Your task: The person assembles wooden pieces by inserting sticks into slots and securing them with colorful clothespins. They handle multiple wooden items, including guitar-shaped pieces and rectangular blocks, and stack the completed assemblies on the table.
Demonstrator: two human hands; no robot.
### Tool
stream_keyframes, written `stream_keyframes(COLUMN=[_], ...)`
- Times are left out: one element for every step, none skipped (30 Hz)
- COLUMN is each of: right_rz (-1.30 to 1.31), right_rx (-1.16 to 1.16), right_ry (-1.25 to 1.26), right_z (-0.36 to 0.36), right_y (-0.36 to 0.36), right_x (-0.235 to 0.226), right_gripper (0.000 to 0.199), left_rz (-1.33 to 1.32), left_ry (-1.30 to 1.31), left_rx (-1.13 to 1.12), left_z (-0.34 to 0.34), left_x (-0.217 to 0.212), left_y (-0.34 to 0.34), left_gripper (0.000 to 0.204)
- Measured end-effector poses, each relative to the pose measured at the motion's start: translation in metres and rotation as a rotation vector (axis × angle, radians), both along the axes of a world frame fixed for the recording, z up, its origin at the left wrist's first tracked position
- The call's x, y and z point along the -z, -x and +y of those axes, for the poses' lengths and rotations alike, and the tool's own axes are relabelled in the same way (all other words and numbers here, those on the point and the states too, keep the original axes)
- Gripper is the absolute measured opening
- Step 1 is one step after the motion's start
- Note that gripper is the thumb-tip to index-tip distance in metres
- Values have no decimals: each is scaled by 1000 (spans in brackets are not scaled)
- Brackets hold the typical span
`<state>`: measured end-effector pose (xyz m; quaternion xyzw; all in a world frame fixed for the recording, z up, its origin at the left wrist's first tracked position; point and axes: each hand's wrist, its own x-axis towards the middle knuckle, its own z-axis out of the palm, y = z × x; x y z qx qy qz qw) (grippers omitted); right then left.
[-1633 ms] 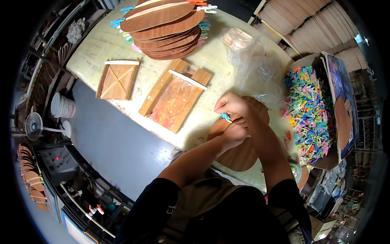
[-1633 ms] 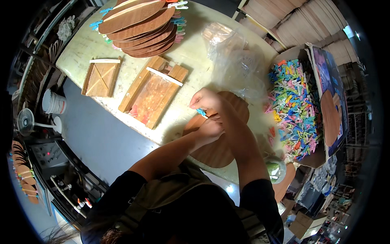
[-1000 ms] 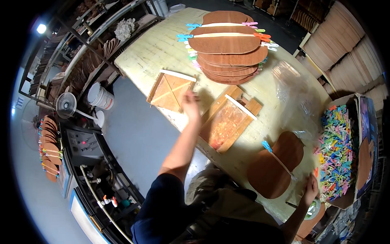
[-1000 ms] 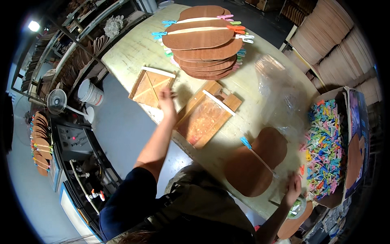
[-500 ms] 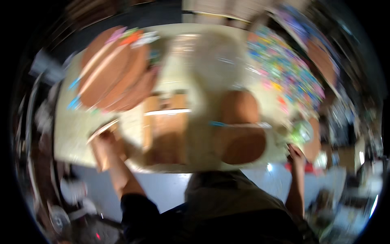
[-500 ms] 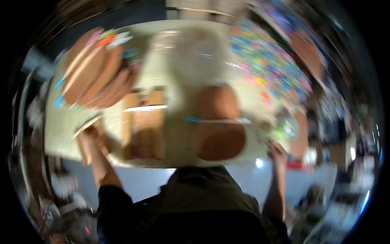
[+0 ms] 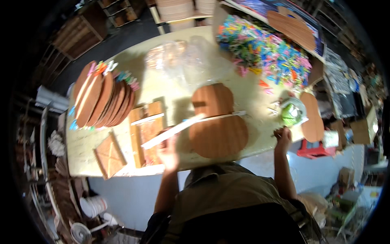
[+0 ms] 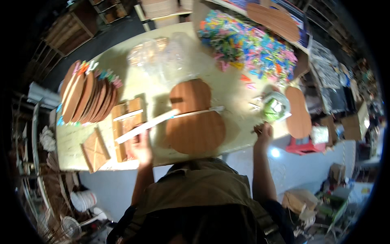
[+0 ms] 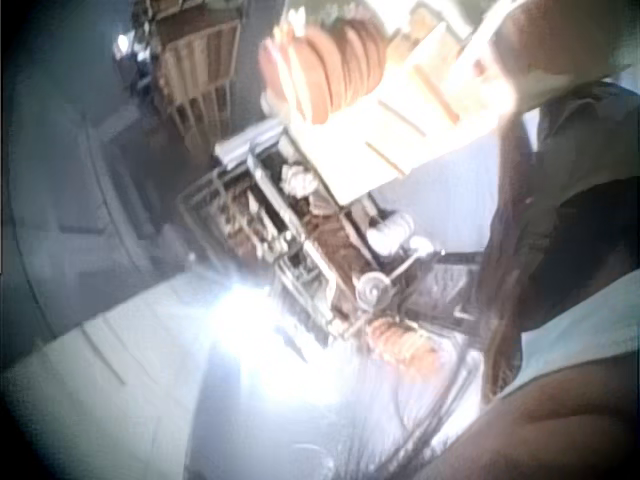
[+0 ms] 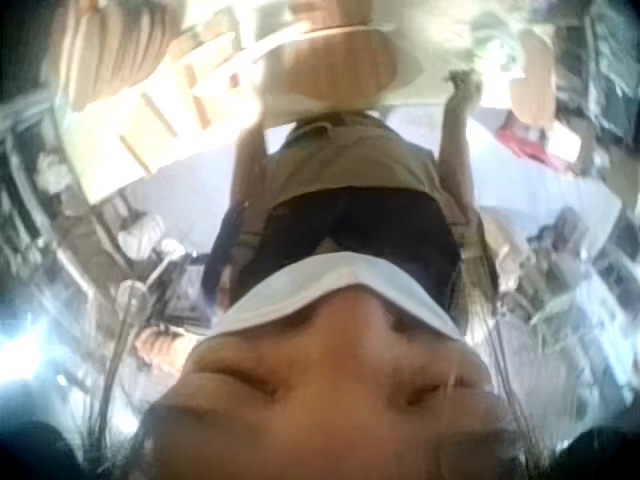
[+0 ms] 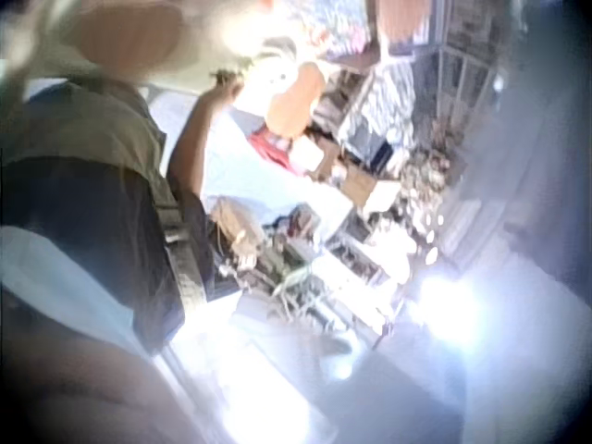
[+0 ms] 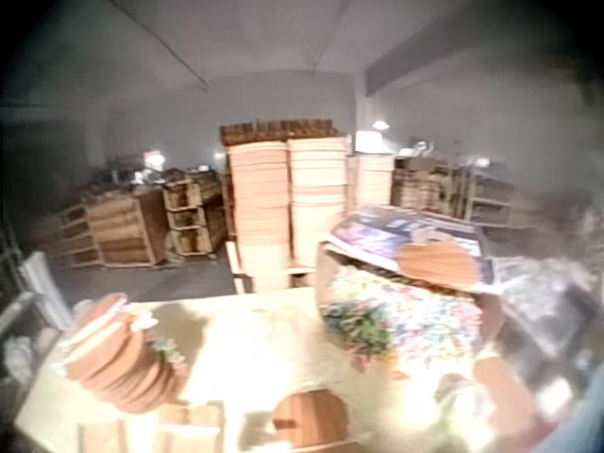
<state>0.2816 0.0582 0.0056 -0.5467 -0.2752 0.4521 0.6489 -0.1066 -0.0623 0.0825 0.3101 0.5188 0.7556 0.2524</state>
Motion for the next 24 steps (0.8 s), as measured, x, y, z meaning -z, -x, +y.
stream_keyframes(right_rz=[-14,-62,-15,28,-57,-149,-203,-265,-337,-414,-490,-438,-387,-335,-336,-337,-336,-319,-301,-284,-431,-309,-367,-421], right_rx=[-62,-182,-355,-528,-681,-831,-925,-1020,-1037,-1052,-1063,-1023,-980,-935,-908,-880,-850,-826,-802,-777,-850,-939,-969,-1007], right_ry=[-5,-64,-64,-65,46,156,100,38,-45,-130,-214,-131,-49,33,123,212,301,270,239,208,40,36,-38,-114], right_z=[-11,-21,-30,-39,-44,-48,-53,-56,-56,-55,-54,-51,-47,-44,-37,-29,-24,-26,-32,-38,-46,-53,-54,-53], right_y=[10,19,28,39,57,78,92,102,110,118,121,119,114,107,98,89,84,81,80,80,85,92,98,102], right_x=[-26,-44,-58,-76,-103,-122,-127,-128,-128,-123,-116,-105,-93,-87,-86,-86,-87,-90,-95,-100,-107,-123,-124,-124], right_gripper=[27,28,27,26,25,24,24,24,23,23,24,23,23,23,23,23,22,23,23,23,23,22,22,23], left_rz=[-13,-33,16,59,83,92,94,93,115,134,153,110,65,21,-17,-55,-92,-72,-52,-31,-7,-4,-1,7], left_ry=[-30,-55,-54,-51,-64,-47,-26,-10,-23,-39,-54,-68,-82,-97,-109,-121,-132,-123,-114,-105,-96,-95,-94,-92], left_rx=[28,75,103,131,125,123,141,155,161,166,172,160,149,140,145,151,158,157,156,155,175,185,196,198], left_z=[3,6,10,13,16,18,19,21,23,24,25,26,26,26,25,24,24,25,27,30,31,33,35,36], left_x=[-5,-9,-10,-11,-11,-10,-12,-11,-14,-16,-17,-18,-19,-21,-21,-23,-24,-24,-24,-24,-24,-23,-22,-24], left_y=[-14,-24,-32,-38,-46,-52,-57,-61,-66,-71,-75,-78,-80,-82,-85,-87,-88,-90,-90,-90,-90,-92,-94,-95], left_gripper=[19,18,17,17,17,17,17,18,18,18,18,19,19,19,19,18,18,18,18,18,17,17,17,17])
